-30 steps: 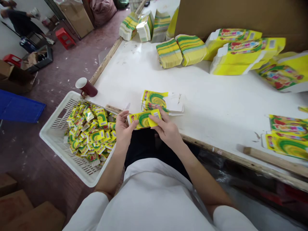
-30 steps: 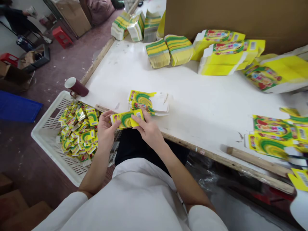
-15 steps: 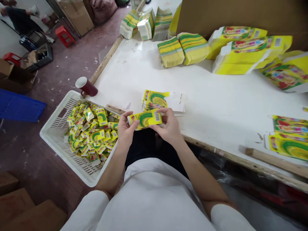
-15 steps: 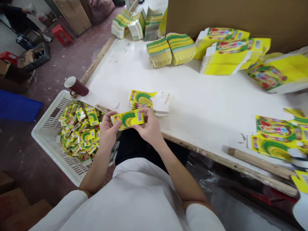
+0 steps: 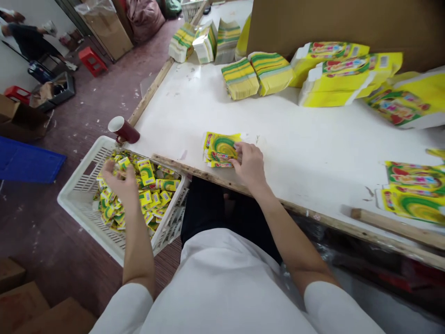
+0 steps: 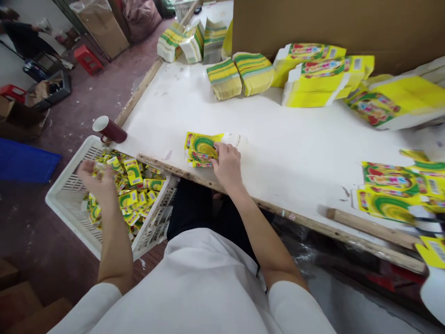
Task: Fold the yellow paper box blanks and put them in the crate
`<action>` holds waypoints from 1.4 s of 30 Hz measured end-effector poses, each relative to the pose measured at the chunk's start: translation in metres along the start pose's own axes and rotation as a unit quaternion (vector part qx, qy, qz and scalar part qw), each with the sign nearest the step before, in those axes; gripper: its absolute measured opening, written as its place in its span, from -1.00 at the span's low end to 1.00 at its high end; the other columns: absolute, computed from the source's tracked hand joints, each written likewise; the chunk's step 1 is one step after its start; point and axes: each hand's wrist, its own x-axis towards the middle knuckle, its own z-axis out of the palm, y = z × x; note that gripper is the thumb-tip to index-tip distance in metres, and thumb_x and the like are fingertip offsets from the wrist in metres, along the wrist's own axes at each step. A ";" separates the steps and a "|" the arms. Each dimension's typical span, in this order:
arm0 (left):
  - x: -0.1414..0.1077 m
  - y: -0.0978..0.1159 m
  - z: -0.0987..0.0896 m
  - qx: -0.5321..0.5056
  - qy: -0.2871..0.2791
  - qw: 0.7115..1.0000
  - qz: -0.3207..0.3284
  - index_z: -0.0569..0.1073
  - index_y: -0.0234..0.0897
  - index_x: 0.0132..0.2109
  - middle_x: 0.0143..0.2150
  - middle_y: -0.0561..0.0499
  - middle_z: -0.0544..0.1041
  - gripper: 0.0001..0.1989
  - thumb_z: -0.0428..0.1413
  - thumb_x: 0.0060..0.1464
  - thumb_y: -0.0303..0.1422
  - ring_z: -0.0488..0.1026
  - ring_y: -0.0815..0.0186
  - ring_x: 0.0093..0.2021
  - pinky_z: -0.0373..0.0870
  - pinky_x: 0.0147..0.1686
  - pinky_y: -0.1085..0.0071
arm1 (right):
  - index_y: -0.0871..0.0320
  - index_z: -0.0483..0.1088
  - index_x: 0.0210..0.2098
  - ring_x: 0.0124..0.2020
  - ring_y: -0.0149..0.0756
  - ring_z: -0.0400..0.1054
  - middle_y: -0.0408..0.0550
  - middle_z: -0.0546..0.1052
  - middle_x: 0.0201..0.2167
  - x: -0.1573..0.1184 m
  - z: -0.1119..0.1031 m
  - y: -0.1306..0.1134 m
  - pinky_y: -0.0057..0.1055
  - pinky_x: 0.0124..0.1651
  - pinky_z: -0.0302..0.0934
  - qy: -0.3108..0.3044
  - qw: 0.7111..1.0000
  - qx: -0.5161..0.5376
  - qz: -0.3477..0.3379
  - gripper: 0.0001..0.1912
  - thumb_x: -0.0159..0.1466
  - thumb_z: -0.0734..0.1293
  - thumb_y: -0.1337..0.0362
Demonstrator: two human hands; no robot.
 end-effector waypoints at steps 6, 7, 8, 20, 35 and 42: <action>-0.097 0.064 0.090 -0.354 -0.224 0.902 -0.103 0.34 -0.10 0.10 0.05 -0.11 0.45 -0.24 0.39 -0.23 -0.01 0.44 0.15 0.08 0.45 -0.01 0.26 | 0.04 0.18 -0.02 -0.32 -0.25 0.36 -0.18 0.39 -0.35 -0.021 -0.012 -0.033 -0.26 -0.21 0.31 -0.033 0.961 0.270 0.047 -0.46 0.10 0.48 0.25; -0.108 0.077 0.098 -0.403 -0.252 0.871 -0.126 0.36 -0.09 0.08 0.02 -0.09 0.47 -0.23 0.39 -0.28 0.04 0.46 0.15 0.04 0.46 -0.05 0.26 | 0.02 0.17 -0.02 -0.36 -0.29 0.35 -0.21 0.38 -0.36 -0.027 -0.013 -0.041 -0.31 -0.26 0.30 -0.070 0.939 0.335 0.045 -0.43 0.09 0.51 0.20; -0.115 0.089 0.104 -0.441 -0.270 0.842 -0.154 0.39 -0.09 0.05 -0.03 -0.08 0.49 -0.26 0.38 -0.27 0.06 0.48 0.16 0.00 0.47 -0.08 0.27 | 0.01 0.16 -0.02 -0.37 -0.32 0.35 -0.22 0.38 -0.36 -0.034 -0.013 -0.050 -0.35 -0.29 0.30 -0.105 0.913 0.392 0.043 -0.41 0.08 0.52 0.16; -0.118 0.110 0.104 -0.470 -0.204 0.832 -0.213 0.49 -0.12 -0.07 -0.17 0.01 0.48 -0.34 0.23 -0.19 0.24 0.46 0.28 -0.14 0.43 -0.14 0.40 | 0.04 0.41 -0.02 -0.30 -0.30 0.40 -0.11 0.52 -0.25 -0.052 0.000 -0.074 -0.32 -0.19 0.32 -0.152 0.863 0.475 0.082 -0.52 0.13 0.50 0.02; -0.118 0.100 0.099 -0.452 -0.151 0.834 -0.279 0.56 -0.22 -0.45 -0.40 0.10 0.61 -0.65 0.44 -0.27 -0.09 0.53 0.39 -0.39 0.47 -0.30 0.48 | 0.11 0.48 -0.44 -0.47 -0.36 0.33 -0.18 0.47 -0.49 -0.051 -0.007 -0.071 -0.36 -0.36 0.29 -0.114 0.868 0.471 0.109 -0.72 0.12 0.50 0.04; -0.075 0.106 0.049 -0.203 -0.268 0.938 0.079 0.22 -0.11 0.32 0.33 -0.20 0.29 -0.04 0.16 -0.13 0.28 0.17 -0.08 0.37 0.17 0.28 0.02 | 0.00 0.59 -0.20 -0.29 -0.28 0.36 -0.10 0.53 -0.39 -0.044 -0.036 -0.055 -0.27 -0.12 0.23 0.001 0.978 0.080 -0.194 -0.82 0.34 0.33 0.33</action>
